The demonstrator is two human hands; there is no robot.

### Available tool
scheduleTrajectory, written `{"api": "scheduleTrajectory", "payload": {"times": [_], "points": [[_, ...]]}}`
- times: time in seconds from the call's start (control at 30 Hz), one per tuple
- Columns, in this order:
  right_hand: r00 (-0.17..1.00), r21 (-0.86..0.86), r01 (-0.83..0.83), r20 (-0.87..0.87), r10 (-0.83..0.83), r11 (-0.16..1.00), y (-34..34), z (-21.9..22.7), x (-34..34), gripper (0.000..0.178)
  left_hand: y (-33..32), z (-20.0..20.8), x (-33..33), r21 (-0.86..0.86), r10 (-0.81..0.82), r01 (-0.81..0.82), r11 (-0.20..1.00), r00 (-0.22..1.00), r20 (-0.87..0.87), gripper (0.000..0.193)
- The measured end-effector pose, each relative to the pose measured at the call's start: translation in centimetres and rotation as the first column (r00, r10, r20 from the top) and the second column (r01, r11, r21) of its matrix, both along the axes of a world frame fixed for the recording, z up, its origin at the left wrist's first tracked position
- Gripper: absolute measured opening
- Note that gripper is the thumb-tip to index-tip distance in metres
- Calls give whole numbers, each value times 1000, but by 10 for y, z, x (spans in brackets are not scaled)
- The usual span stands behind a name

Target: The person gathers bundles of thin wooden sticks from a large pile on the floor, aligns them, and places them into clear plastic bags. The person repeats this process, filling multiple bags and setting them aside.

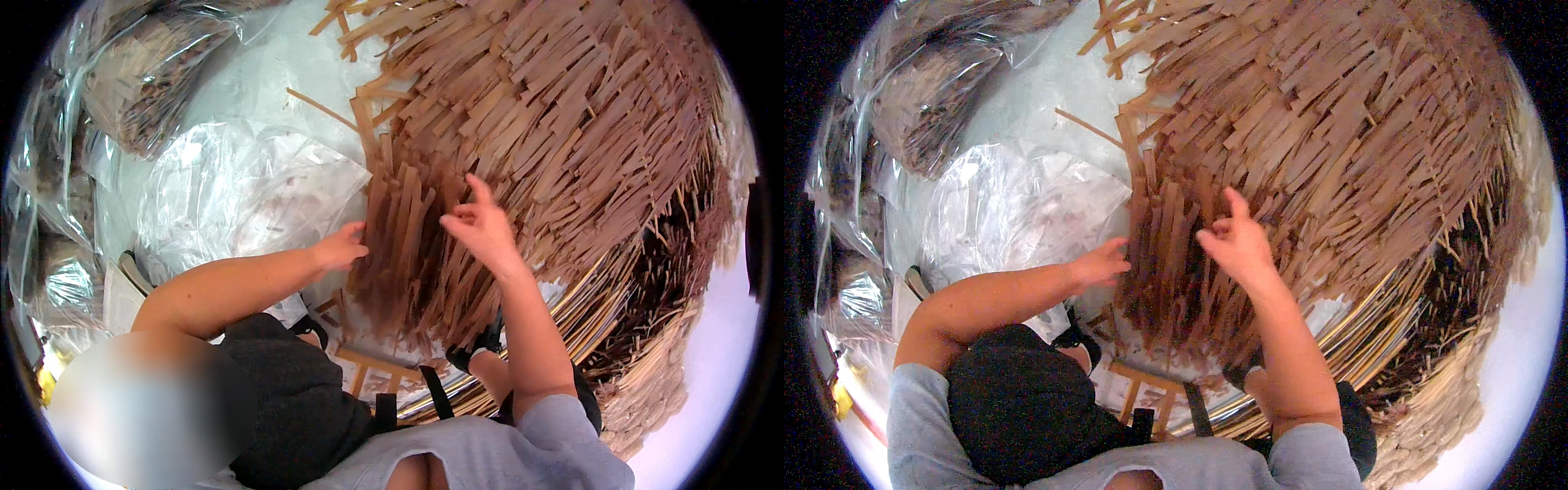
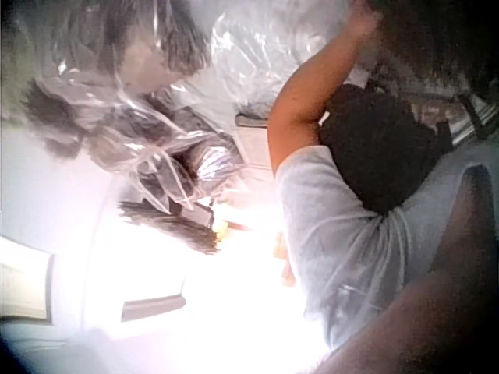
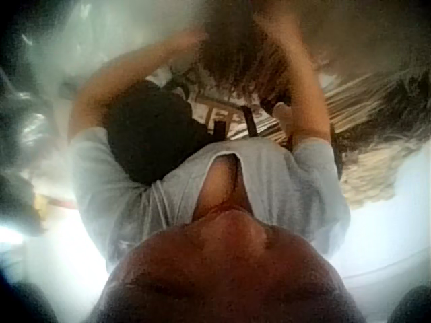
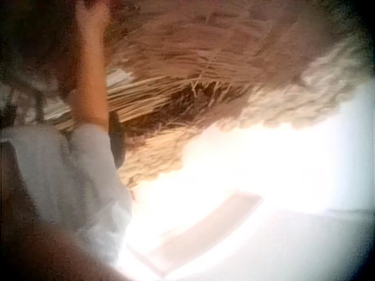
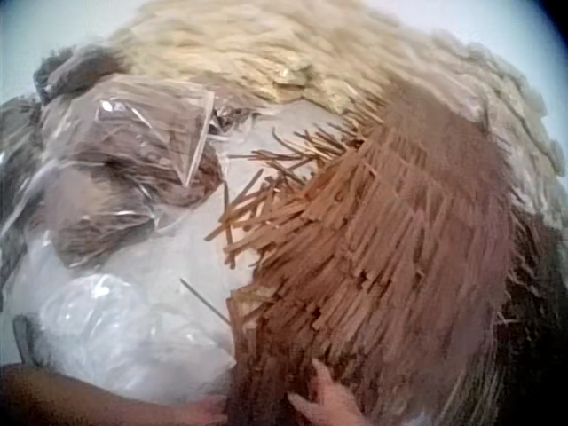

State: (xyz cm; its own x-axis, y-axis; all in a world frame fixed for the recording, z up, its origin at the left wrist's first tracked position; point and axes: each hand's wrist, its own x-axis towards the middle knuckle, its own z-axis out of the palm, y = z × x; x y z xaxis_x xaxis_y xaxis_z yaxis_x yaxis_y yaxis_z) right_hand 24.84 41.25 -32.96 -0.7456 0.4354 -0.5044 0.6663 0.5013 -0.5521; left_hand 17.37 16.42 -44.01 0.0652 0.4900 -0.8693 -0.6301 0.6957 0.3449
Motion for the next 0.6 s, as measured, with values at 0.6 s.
{"api": "scheduleTrajectory", "payload": {"times": [0.6], "points": [[941, 420, -334, 206, 270, 844, -74, -122, -164, 46, -31, -33, 27, -2, -16, 16, 1000, 996, 83, 81]]}}
